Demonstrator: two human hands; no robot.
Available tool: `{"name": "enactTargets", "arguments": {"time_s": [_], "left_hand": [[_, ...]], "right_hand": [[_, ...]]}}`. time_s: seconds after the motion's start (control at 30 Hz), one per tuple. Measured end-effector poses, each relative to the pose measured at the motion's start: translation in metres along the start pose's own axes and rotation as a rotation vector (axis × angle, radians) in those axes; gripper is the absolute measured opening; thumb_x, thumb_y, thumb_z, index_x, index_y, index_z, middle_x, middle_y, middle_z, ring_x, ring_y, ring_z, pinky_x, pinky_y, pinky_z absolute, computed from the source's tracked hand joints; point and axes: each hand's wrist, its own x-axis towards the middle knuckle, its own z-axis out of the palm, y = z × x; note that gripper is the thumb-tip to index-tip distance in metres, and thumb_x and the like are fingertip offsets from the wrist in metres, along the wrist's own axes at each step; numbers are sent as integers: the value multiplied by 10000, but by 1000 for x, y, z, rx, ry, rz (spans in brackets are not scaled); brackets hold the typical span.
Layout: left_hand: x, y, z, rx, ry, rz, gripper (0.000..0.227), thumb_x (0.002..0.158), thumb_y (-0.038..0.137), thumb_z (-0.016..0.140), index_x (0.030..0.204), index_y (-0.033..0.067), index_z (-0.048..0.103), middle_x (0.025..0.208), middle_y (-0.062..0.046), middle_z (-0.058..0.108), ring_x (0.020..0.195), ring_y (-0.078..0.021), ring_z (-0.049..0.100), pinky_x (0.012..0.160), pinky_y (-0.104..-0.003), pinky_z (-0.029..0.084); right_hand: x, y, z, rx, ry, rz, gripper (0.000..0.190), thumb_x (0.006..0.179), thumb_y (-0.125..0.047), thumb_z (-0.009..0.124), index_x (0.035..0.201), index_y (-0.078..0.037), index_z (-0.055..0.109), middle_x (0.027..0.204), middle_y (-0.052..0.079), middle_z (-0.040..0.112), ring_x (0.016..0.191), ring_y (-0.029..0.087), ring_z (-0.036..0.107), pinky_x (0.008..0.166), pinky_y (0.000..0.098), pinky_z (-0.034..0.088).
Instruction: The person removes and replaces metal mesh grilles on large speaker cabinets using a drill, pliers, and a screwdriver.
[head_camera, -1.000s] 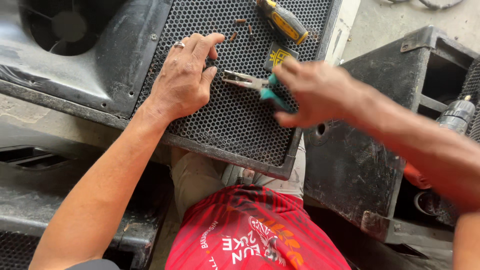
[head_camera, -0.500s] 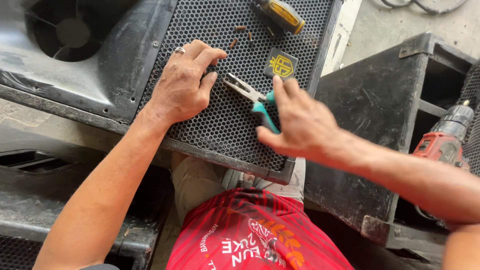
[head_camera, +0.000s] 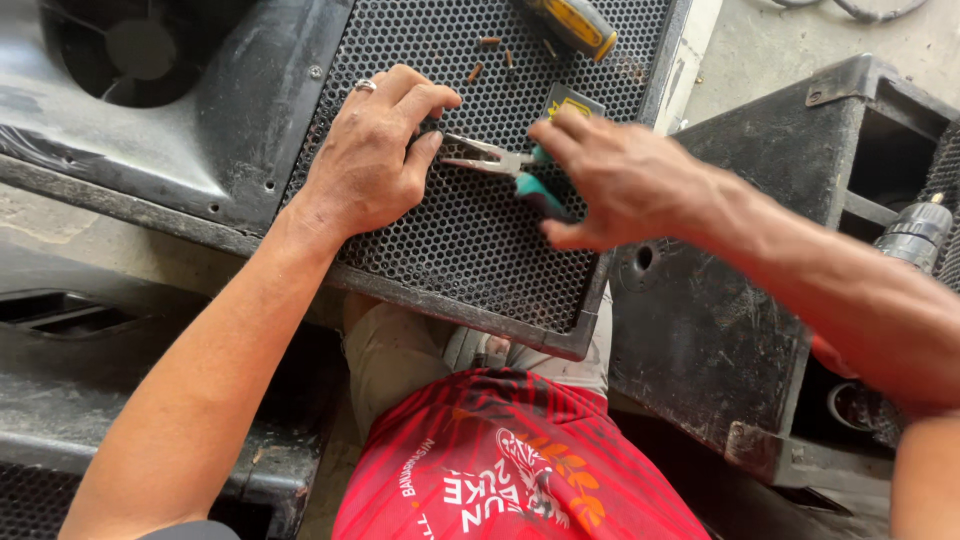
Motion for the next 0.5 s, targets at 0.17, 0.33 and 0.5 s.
{"name": "enactTargets", "arguments": {"time_s": [0.17, 0.33, 0.5], "left_hand": [[-2, 2, -1, -59, -29, -92, 453, 914, -5, 595, 1348, 74, 491, 1076, -38, 535, 797, -211, 538, 818, -420, 405], [0, 1, -1, -57, -18, -89, 399, 926, 14, 572, 1315, 78, 515, 1056, -39, 543, 800, -216, 538, 793, -416, 405], [0, 1, 0, -7, -9, -20, 326, 903, 51, 593, 1227, 68, 577, 1089, -103, 534, 997, -312, 551, 834, -462, 424]], "right_hand": [[37, 42, -23, -303, 60, -328, 988, 645, -577, 776, 1406, -32, 462, 1150, 125, 545, 974, 322, 553, 863, 486, 476], [43, 50, -53, -139, 310, -483, 627, 634, -97, 636, 1255, -14, 609, 1072, 118, 564, 886, 326, 594, 649, 452, 511], [-12, 41, -43, 177, 237, -266, 558, 818, -162, 579, 1336, 37, 514, 1108, 220, 569, 914, 369, 565, 763, 514, 484]]}}
